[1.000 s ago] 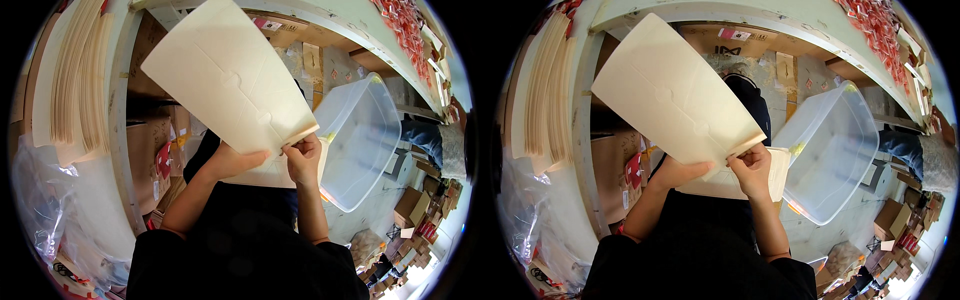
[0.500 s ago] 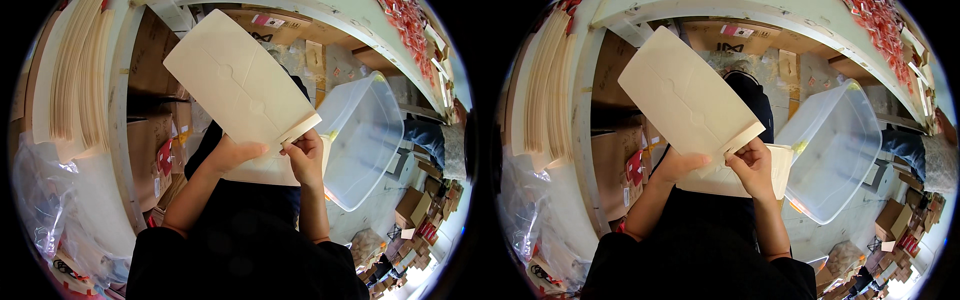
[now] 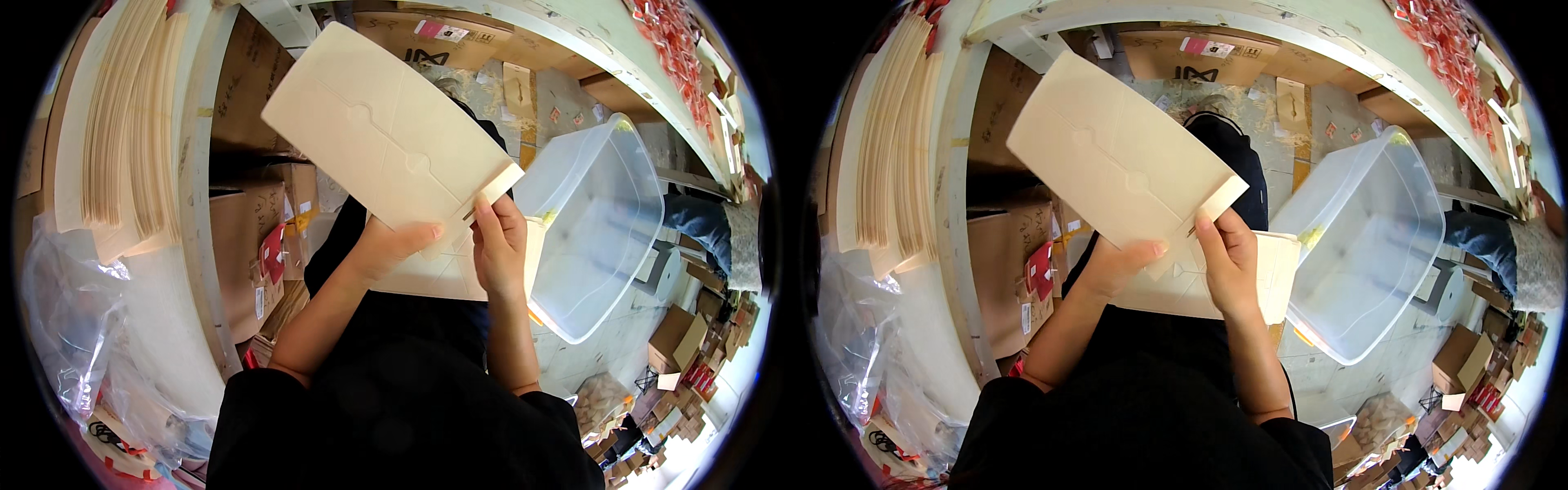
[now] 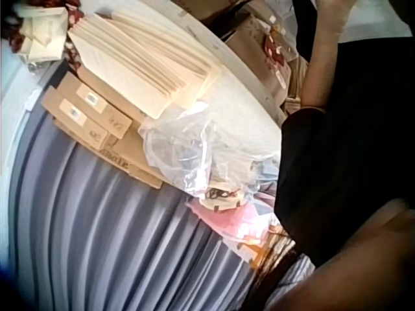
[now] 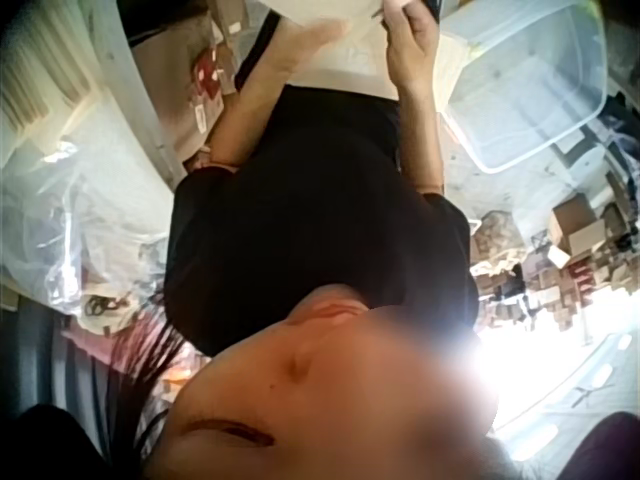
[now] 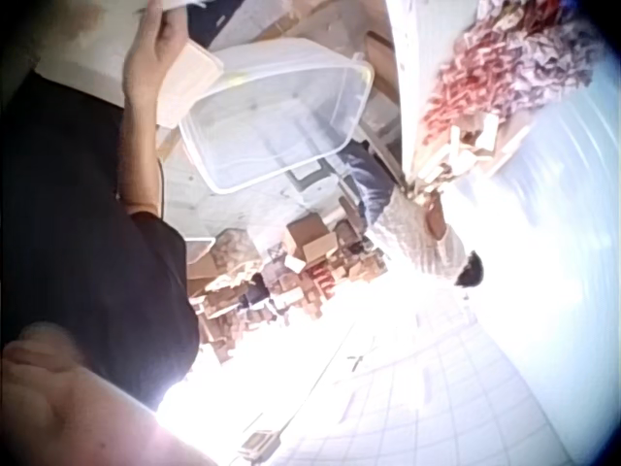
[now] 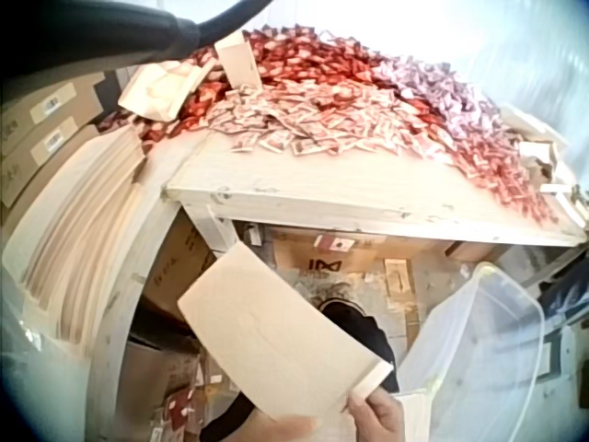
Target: The person folds and assembles cardboard gift boxes by hand, then stacks the completed boxes and moves one to a workspace.
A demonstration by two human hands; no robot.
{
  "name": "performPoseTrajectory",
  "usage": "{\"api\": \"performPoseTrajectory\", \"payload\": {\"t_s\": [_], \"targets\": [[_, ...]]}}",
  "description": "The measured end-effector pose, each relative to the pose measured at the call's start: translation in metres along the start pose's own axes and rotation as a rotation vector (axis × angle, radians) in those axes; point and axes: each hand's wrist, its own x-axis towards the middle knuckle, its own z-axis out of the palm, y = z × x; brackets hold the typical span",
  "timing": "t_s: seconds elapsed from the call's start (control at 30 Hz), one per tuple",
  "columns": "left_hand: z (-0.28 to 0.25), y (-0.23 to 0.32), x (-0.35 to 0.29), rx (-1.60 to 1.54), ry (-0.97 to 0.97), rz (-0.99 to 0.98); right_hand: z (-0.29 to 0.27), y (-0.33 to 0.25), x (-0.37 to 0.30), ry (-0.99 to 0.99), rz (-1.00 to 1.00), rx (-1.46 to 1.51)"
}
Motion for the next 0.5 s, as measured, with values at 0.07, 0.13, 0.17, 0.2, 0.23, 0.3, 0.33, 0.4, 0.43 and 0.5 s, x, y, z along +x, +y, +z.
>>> {"api": "performPoseTrajectory", "payload": {"t_s": [0.07,0.13,0.17,0.2,0.23,0.3,0.33,0.4,0.43,0.5], "targets": [[0.0024,-0.0003,-0.0010,0.025,0.021,0.036,0.0004,-0.0011,0.0010,-0.007,-0.006,-0.013],[0.0084,0.0025,-0.0006,-0.007,0.072,0.105,0.0048,-0.0050,0.0033,0.008,-0.022,0.003],[0.0078,0.0023,-0.0009,0.041,0.070,0.117,0.0042,-0.0049,0.0031,0.008,-0.030,-0.028],[0.0065,0.0019,-0.0012,0.089,0.067,0.129,0.0027,-0.0049,0.0030,0.008,-0.038,-0.060],[0.0052,0.0017,-0.0013,0.136,0.064,0.141,0.0019,-0.0046,0.0027,0.009,-0.047,-0.092],[0.0016,0.0008,-0.0010,0.224,0.022,0.180,0.0015,-0.0022,0.0005,0.053,-0.063,-0.097],[0.0008,0.0003,-0.0008,0.268,0.001,0.199,0.0019,-0.0013,-0.0004,0.076,-0.072,-0.099],[0.0020,-0.0003,-0.0007,0.308,0.015,0.202,0.0053,-0.0011,-0.0002,0.124,-0.099,-0.104],[0.0025,-0.0008,-0.0008,0.327,0.023,0.203,0.0070,-0.0006,0.0002,0.148,-0.112,-0.107],[0.0018,-0.0028,-0.0007,0.473,0.024,0.225,0.0100,0.0010,0.0019,0.195,-0.099,-0.146]]}}
